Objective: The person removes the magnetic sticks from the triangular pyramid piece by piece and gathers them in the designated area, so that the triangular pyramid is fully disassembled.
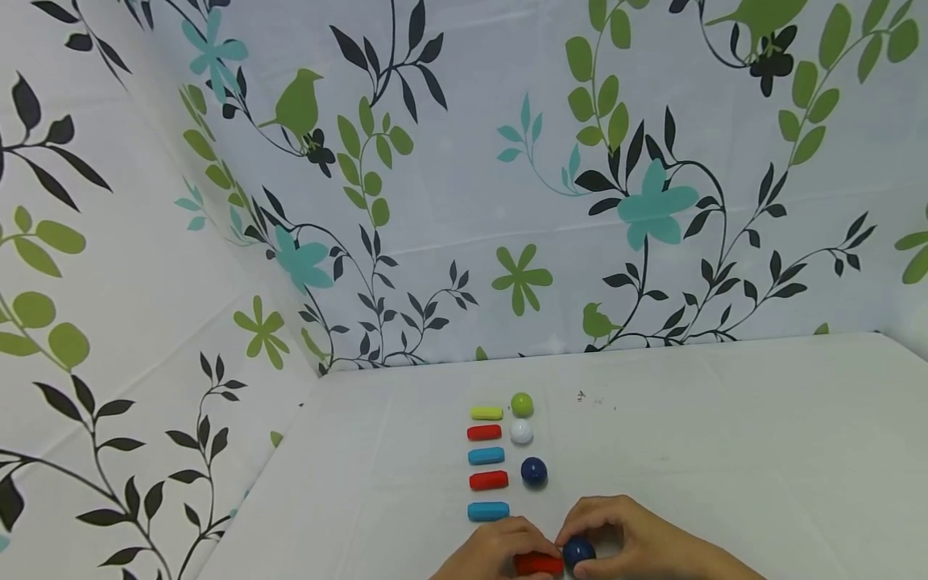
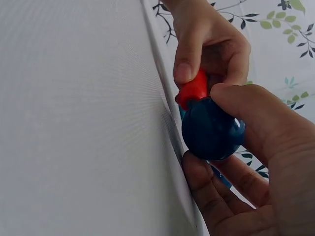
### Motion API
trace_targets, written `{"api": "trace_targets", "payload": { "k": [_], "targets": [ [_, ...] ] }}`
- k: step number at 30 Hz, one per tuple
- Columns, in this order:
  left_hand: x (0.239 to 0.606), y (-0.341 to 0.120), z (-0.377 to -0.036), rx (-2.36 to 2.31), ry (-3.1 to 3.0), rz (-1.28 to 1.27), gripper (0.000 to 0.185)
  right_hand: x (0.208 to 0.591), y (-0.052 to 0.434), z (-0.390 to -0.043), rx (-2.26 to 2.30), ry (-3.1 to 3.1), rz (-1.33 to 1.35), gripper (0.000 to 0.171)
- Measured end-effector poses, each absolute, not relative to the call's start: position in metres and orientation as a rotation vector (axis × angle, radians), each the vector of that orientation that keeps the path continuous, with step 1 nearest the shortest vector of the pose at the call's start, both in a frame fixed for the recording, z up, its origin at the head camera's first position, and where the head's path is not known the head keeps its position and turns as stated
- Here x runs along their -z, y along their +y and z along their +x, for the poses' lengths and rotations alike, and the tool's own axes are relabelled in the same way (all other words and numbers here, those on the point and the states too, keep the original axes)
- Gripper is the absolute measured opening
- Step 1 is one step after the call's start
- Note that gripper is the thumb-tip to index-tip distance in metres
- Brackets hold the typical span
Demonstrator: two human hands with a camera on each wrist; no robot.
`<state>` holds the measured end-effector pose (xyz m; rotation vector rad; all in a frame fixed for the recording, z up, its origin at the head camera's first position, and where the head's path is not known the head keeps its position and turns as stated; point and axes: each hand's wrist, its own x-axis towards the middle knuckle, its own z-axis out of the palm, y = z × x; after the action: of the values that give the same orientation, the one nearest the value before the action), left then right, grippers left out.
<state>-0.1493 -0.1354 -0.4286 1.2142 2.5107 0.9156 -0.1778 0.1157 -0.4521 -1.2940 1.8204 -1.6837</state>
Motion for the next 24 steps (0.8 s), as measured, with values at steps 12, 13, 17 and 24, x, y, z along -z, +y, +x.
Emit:
{"api": "trace_targets", "payload": {
  "k": [12, 13, 17, 24],
  "targets": [
    [0.426, -0.146, -0.146, -0.865, 2.611, 1.201, 0.026, 0.449, 0.113, -0.178, 1.632, 1.867, -1.162, 0.023],
    [0.426, -0.147, -0.146, -0.857, 2.619, 1.203, 0.026, 0.449, 0.113, -0.178, 1.633, 1.873, -1.147, 0.023],
    [0.425, -0.153, -0.146, -0.802, 2.661, 1.180, 0.026, 0.450, 0.115, -0.179, 1.641, 1.918, -1.135, 0.022],
    [0.423, -0.165, -0.145, -0.739, 2.725, 1.084, 0.026, 0.452, 0.113, -0.182, 1.663, 2.014, -1.206, 0.023]
  ]
}}
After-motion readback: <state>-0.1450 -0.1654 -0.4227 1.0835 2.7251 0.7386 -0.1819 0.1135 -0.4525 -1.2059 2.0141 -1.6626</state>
